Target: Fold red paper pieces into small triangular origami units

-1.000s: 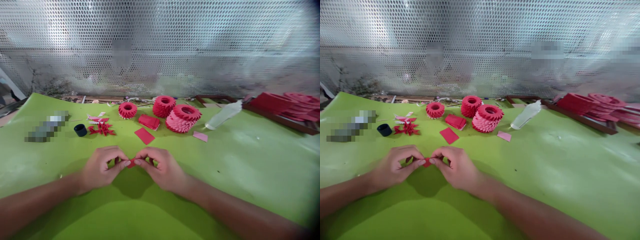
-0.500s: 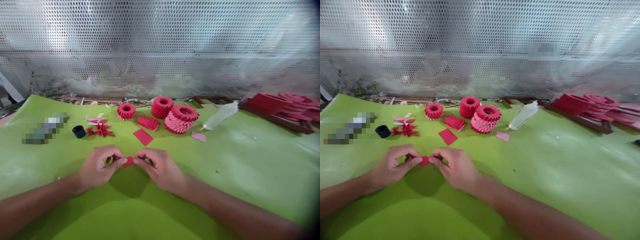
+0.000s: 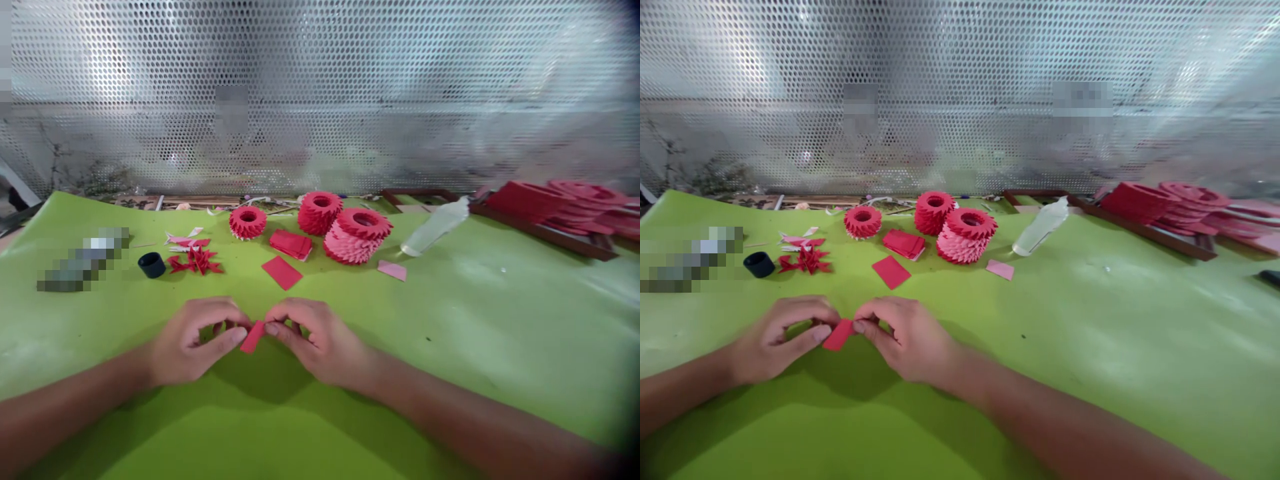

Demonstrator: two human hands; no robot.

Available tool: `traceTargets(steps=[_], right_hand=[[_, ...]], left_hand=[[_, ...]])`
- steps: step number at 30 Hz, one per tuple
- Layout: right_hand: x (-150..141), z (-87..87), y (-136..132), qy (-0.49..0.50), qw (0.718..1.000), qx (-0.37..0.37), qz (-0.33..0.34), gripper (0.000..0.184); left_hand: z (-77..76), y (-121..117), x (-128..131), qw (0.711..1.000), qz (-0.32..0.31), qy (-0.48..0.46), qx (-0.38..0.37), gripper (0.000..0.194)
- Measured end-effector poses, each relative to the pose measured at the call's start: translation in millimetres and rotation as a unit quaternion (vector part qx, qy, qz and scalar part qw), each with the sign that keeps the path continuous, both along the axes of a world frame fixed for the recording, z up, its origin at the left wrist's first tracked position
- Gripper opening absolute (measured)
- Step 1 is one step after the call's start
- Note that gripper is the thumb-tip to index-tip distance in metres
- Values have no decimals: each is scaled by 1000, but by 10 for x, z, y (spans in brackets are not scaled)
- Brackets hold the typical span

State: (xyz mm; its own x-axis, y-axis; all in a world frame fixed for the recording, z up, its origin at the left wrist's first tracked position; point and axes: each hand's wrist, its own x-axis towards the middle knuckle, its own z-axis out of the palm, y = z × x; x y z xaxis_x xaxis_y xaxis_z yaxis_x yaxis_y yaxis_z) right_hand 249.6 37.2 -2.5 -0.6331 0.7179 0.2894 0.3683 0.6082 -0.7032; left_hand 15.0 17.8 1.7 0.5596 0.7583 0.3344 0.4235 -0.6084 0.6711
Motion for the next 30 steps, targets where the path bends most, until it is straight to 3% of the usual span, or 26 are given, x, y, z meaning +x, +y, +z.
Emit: traceTargets(steps=[7, 10, 14, 18, 26, 30], right_hand=[[17, -22, 2, 19, 999, -27, 5, 22], [2, 2, -12, 6, 997, -73, 4, 27], [-31, 51, -38, 14, 982, -185, 21, 32], [-42, 78, -40, 4, 965, -260, 44, 33], [-32, 61, -26, 14, 948, -314, 58, 36], [-32, 53, -31, -2, 946, -318, 56, 36]], left_hand=[[-52, 1, -11, 1000, 7, 10, 12, 24], [-88, 7, 0, 1000, 9, 1, 14, 26], [-99, -1, 28, 994, -29, 11, 100, 39], [-81, -9, 29, 979, -64, 29, 191, 38], [-89, 39, -53, 953, -90, 87, 276, 42], [-65, 35, -62, 941, -112, 103, 303, 36]])
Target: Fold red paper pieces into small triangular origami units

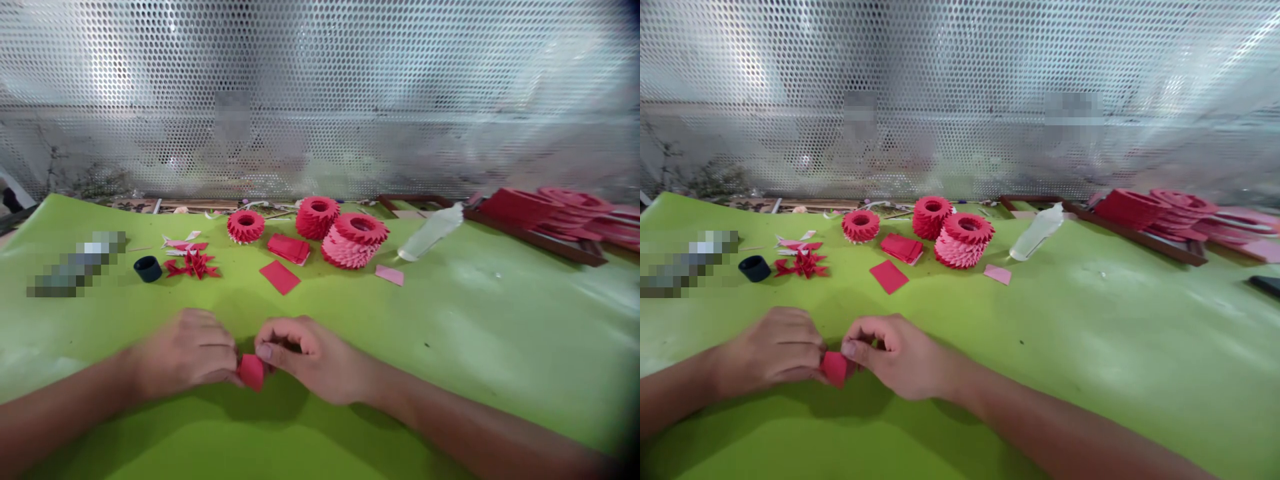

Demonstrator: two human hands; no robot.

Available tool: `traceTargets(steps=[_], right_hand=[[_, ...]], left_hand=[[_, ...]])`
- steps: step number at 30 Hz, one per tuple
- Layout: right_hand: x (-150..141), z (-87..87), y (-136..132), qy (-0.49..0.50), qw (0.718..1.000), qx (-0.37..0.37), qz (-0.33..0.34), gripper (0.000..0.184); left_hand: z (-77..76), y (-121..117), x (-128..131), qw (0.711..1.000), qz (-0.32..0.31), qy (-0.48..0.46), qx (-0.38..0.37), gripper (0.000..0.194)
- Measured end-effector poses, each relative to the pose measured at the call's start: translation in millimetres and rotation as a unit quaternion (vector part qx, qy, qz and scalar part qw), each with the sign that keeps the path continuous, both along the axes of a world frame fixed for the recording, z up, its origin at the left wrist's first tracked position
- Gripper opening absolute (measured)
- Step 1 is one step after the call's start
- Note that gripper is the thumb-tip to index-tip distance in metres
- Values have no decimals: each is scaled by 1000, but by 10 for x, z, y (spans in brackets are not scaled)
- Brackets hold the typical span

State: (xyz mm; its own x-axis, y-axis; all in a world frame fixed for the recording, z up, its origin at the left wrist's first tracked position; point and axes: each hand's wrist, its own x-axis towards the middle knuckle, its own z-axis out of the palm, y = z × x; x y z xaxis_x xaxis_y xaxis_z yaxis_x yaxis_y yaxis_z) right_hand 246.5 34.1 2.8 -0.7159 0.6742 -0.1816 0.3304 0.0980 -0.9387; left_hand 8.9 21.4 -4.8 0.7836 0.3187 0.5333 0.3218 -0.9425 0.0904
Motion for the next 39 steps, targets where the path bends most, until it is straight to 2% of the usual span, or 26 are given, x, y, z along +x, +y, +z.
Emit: traceTargets(steps=[5, 7, 11, 15, 20, 25, 30, 32, 39], right_hand=[[-6, 1, -12, -2, 1000, -1, 16, 27], [-8, 16, -27, 0, 1000, 20, 7, 26], [-2, 29, -58, -17, 987, 160, -21, 28], [19, -32, -67, -8, 945, 325, -26, 22], [43, -100, -47, 4, 899, 436, -31, 19], [54, -104, -30, -33, 880, 473, 3, 20], [53, -98, -32, -41, 877, 479, -1, 21], [53, -97, -32, -39, 876, 480, -8, 22], [58, -120, -8, -32, 868, 494, -22, 20]], left_hand=[[66, -17, 12, 998, 2, 37, 49, 40], [68, -16, 21, 998, 13, 39, 53, 41], [34, -18, 45, 999, 52, -9, -3, 34], [12, -54, 76, 991, 110, -63, -52, 11], [20, -90, 112, 985, 120, -88, -92, 12], [-6, -102, 115, 983, 113, -74, -122, 17], [-23, -93, 91, 993, 98, -48, -55, 17], [-9, -88, 86, 993, 95, -41, -49, 19], [22, -102, 88, 983, 127, -30, -132, 23]])
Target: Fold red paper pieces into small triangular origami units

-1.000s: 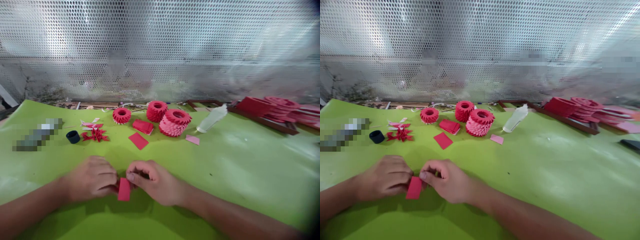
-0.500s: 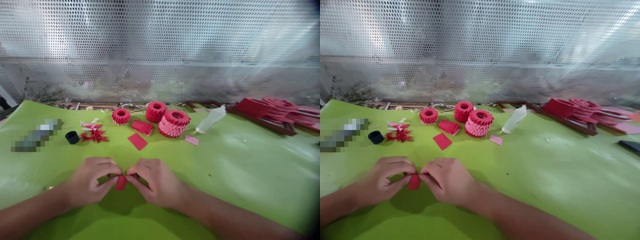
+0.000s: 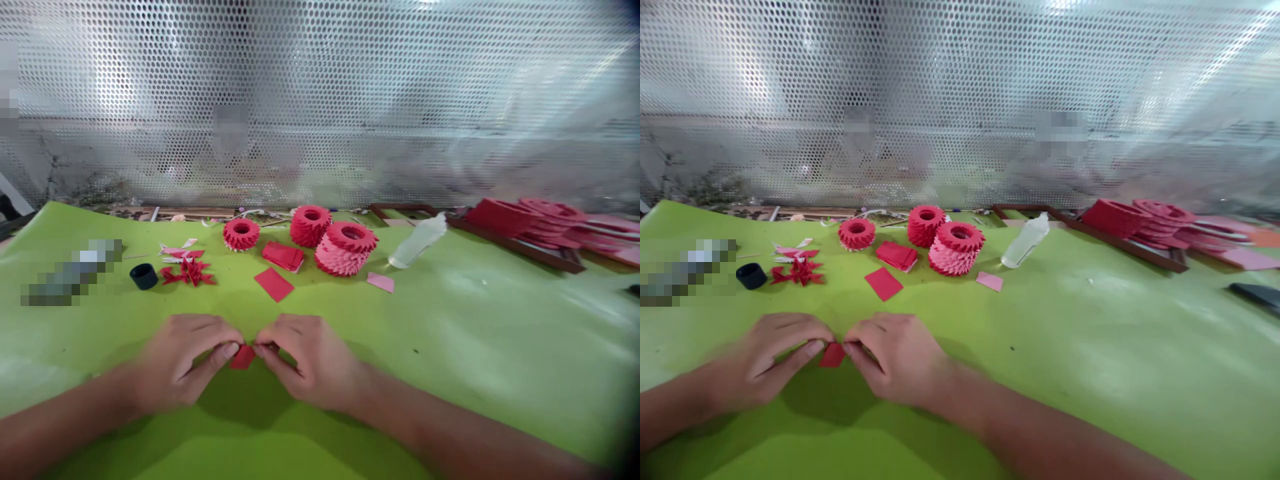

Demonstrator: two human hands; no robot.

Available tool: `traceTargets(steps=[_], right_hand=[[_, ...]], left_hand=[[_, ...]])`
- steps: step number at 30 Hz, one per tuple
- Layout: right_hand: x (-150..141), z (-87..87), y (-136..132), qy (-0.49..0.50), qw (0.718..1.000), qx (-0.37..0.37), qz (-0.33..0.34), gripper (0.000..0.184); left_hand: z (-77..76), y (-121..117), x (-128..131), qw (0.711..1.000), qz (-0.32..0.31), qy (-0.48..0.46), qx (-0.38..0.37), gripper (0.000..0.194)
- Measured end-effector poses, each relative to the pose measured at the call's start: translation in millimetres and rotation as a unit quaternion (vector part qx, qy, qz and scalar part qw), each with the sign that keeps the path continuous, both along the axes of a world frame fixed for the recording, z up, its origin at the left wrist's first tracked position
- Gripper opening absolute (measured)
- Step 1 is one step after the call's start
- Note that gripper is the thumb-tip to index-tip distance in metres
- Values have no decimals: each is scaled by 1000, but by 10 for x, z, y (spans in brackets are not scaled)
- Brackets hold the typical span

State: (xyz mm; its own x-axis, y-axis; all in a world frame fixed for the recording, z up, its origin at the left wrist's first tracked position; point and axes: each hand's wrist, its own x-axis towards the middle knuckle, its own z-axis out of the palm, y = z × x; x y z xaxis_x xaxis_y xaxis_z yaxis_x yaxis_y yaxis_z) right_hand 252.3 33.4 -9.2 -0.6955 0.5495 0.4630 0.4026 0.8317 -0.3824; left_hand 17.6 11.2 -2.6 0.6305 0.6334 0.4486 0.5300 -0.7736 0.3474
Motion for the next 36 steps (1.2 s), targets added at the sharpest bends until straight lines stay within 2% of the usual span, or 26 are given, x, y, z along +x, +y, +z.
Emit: traceTargets(steps=[3, 7, 12, 16, 23, 29, 33, 36], right_hand=[[-4, -2, -1, -12, 1000, 11, 3, 20], [-10, 6, -10, -13, 1000, 15, 8, 21], [-26, 11, -28, 2, 1000, -15, 2, 21], [-38, 9, -36, 13, 999, -35, -12, 20], [-56, 37, -6, 76, 991, -106, -44, 21], [-68, 49, 3, 57, 984, -157, -65, 28], [-57, 37, 13, 54, 983, -160, -70, 26], [-53, 21, 24, 70, 989, -109, -64, 21]], left_hand=[[-18, -8, 22, 999, 16, -17, -44, 17], [-19, -9, 54, 996, 13, -59, -64, 19], [-13, -4, 63, 993, 21, -98, -68, 17], [-37, 1, 69, 993, 20, -90, -73, 19], [6, -14, 32, 988, 60, -36, -140, 26], [59, -16, 36, 980, 88, -10, -176, 27], [55, -9, 51, 980, 92, -1, -177, 29], [39, -2, 51, 976, 105, -16, -191, 30]])
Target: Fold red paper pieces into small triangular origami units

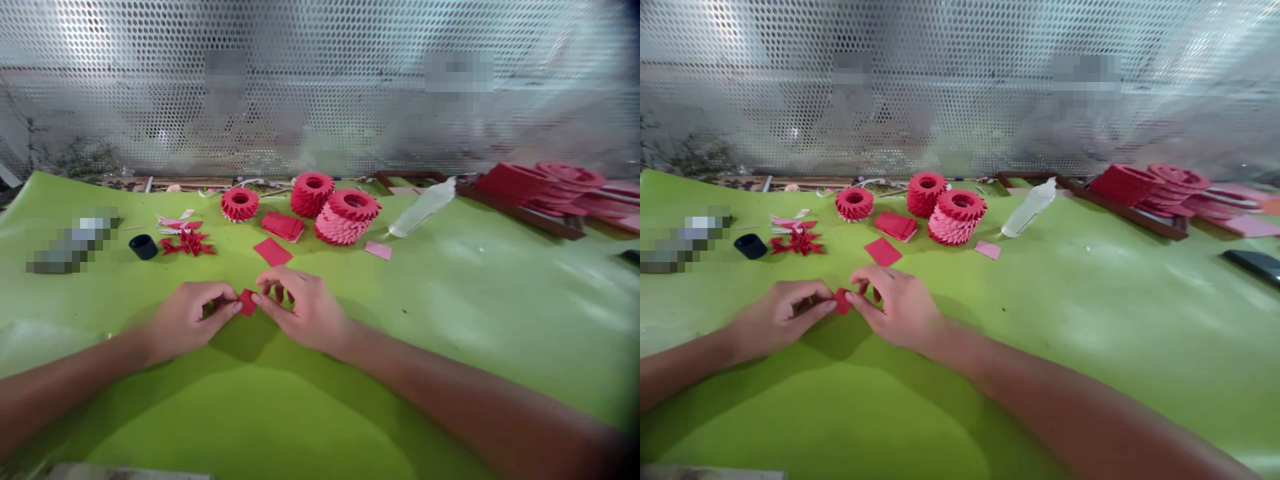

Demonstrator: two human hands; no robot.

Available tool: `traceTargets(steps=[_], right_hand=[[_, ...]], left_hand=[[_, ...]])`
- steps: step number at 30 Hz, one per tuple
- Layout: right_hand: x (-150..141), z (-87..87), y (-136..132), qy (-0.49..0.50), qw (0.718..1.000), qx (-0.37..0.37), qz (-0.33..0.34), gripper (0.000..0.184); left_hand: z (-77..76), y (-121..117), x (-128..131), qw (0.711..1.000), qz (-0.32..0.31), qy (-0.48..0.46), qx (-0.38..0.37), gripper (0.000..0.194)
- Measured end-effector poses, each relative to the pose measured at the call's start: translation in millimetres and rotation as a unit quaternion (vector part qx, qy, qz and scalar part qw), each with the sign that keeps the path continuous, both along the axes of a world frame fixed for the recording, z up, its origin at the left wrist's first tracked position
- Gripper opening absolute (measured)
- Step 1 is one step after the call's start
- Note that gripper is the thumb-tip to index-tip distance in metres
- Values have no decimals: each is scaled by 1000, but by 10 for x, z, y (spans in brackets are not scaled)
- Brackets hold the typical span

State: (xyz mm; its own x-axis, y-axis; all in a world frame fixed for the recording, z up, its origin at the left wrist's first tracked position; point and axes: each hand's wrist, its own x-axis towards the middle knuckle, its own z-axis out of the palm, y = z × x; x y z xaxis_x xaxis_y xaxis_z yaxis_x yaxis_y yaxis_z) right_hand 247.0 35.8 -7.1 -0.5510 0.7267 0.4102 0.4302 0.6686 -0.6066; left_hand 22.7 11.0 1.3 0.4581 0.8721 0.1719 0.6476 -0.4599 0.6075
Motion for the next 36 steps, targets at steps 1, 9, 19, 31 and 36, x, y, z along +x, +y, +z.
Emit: traceTargets(steps=[1, 9, 19, 31, 36], right_hand=[[0, -5, 1, 0, 1000, 29, 12, 20], [7, -2, -12, -85, 991, 87, 54, 27], [-2, -36, -2, -72, 986, 63, 135, 21], [181, 43, 181, -233, 942, 199, 138, 23], [167, 90, 183, -258, 945, 144, 140, 24]], left_hand=[[-5, 3, -1, 1000, 5, -5, -5, 31], [-33, 34, -35, 998, -55, -9, 24, 45], [-41, 27, -73, 985, -127, 29, 114, 54], [-73, 109, -204, 925, -122, 175, 313, 27], [-78, 53, -172, 936, -169, 180, 252, 35]])
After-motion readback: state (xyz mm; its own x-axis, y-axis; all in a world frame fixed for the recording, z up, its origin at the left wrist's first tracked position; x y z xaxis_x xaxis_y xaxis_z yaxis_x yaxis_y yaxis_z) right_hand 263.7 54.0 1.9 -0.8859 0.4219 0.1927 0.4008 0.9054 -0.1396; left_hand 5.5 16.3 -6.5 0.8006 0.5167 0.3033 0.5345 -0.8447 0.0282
